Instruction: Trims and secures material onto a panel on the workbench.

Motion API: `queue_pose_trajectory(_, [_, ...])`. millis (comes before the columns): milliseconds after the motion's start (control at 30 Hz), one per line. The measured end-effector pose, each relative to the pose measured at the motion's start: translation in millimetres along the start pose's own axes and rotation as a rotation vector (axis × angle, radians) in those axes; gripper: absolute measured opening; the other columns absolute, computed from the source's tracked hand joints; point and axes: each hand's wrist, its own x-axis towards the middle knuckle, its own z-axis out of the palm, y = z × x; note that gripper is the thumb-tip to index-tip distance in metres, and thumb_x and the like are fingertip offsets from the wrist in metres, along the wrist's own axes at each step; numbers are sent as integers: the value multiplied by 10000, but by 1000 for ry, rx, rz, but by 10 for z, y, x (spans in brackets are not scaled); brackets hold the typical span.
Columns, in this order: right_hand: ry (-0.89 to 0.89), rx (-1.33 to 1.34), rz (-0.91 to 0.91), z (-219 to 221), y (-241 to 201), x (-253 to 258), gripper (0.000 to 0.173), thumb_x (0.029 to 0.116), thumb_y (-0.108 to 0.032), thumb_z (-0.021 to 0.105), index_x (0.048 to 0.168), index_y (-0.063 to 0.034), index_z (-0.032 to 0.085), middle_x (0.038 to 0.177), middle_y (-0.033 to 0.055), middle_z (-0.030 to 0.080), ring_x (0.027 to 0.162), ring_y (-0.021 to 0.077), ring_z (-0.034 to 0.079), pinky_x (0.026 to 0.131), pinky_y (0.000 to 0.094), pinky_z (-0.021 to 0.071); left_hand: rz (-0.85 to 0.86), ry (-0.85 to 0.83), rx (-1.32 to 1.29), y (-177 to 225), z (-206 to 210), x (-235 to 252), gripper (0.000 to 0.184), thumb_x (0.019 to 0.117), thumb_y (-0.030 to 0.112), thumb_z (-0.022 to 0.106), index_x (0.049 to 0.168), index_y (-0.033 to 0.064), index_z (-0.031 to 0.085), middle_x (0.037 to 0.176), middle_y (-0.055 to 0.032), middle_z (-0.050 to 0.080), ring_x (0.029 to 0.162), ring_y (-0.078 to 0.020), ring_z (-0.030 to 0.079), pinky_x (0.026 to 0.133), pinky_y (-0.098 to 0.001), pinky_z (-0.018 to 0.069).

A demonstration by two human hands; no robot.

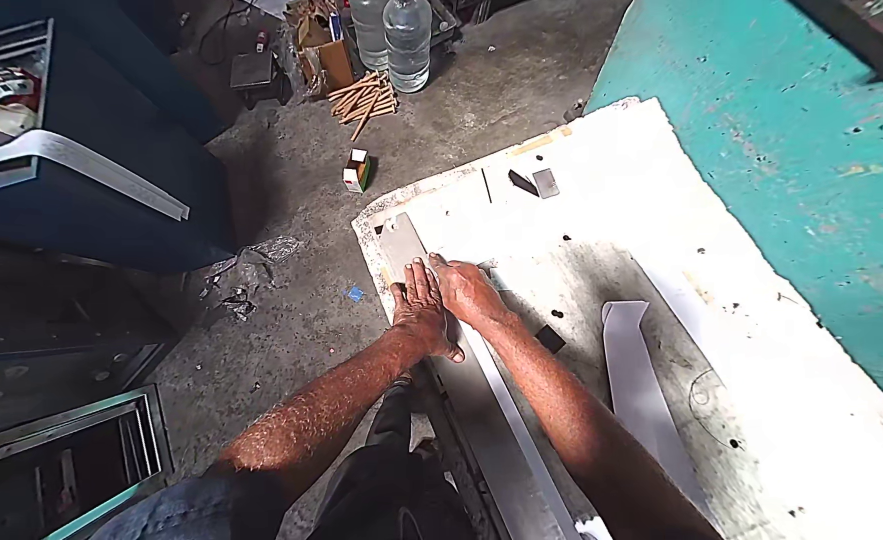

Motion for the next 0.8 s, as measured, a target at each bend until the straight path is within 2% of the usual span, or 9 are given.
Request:
queue_pose_trajectory(167, [-4, -17, 3, 29, 8, -99, 432, 1068, -184, 434, 1475, -131, 567, 1130, 176, 710, 1046, 351, 697, 905, 527, 553, 3, 3, -11, -13, 0, -6, 1665, 544, 854, 771, 1585, -39, -172, 1637, -314, -253, 1547, -481, -161, 1185, -727, 57])
queue_pose_trajectory(233, [-11, -20, -7, 40, 52, -191, 446, 1058, -173, 429, 1480, -134, 569, 1132, 173, 714, 1054, 344, 695, 914, 520, 550, 11, 15, -10, -10, 5, 5, 1656, 540, 854, 773, 1596, -40, -137, 1639, -322, -238, 1546, -493, -143, 1175, -735, 83])
queue_pose_trajectory(500, [-52, -29, 15, 12, 25, -298, 457, 1056, -169, 433, 1498, -150, 549, 1173, 175, 706, 1085, 347, 689, 940, 523, 542, 1, 17, 1, 7, 15, -7, 1647, 548, 859, 765, 1598, -37, -133, 1637, -320, -247, 1545, -492, -151, 1176, -734, 76])
queue_pose_trajectory(800, [-73, -55, 16, 54, 96, -682, 467, 1052, -164, 408, 1493, -193, 558, 1133, 153, 715, 1008, 334, 709, 855, 505, 571, -25, 5, 23, 19, -10, -18, 1671, 541, 863, 767, 1581, -54, -164, 1625, -316, -283, 1548, -470, -169, 1196, -694, 89])
